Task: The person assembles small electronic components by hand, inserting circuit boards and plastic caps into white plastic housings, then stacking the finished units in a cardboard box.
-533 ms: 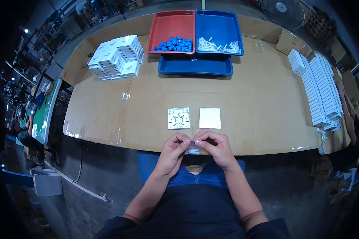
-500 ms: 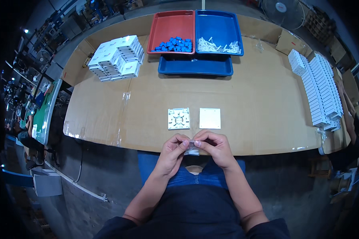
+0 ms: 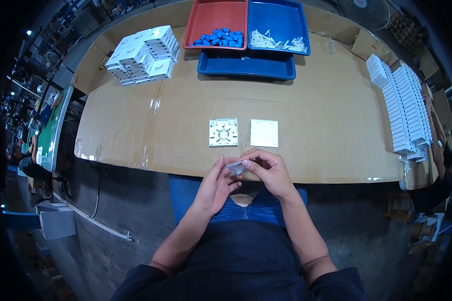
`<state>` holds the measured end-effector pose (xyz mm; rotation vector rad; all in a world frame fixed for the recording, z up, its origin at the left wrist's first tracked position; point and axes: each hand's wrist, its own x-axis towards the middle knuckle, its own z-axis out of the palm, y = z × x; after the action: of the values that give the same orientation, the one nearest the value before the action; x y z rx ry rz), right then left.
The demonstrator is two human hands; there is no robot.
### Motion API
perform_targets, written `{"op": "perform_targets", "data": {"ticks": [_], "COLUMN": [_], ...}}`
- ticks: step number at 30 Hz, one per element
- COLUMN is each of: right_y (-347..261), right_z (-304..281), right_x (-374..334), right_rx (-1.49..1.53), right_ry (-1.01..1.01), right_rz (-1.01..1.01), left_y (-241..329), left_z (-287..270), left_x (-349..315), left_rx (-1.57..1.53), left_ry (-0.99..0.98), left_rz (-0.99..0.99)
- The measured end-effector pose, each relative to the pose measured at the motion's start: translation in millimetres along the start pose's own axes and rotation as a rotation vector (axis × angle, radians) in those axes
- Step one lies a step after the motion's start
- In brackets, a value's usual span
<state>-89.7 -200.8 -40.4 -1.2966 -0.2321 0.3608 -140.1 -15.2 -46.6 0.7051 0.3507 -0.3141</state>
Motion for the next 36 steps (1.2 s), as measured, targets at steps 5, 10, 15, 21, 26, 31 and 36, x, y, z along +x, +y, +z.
{"op": "perform_targets", "data": {"ticks": [5,10,15,21,26,31,36], "right_y": [-0.7,-10.9,-8.5,0.3,2.1,5.1,12.7], "right_z": [-4.5,-13.5,-12.8,-8.1,-3.8,-2.8,-6.4], "right_x": [0.2,1.3,0.8,3.3,4.2,2.8,3.6], "right_rx": [-0.049,-0.104,-0.042,-0.12,0.014,0.008,0.0], "right_ry": [-0.081,-0.074,-0.005,-0.08,-0.077,-0.027,0.009], "right_rz": [-0.062,-0.058,0.078,0.127,0.166,0.144,0.169], "left_y": [-15.3,-8.4,-11.6,-13.5,-18.7,-17.2,-7.1], "left_z": [-25.2,-14.7,-12.4,-10.0,-10.6,-11.5,-1.3], "left_x": [6.8,8.2,10.6,12.5,14.5,14.8,10.0], "left_rx": [-0.193,-0.083,0.068,0.176,0.272,0.272,0.177], "left_ry": [-0.131,0.0,0.091,0.091,0.089,0.051,-0.028], "left_rz": [-0.279,-0.131,0.041,0.126,0.208,0.251,0.153]}}
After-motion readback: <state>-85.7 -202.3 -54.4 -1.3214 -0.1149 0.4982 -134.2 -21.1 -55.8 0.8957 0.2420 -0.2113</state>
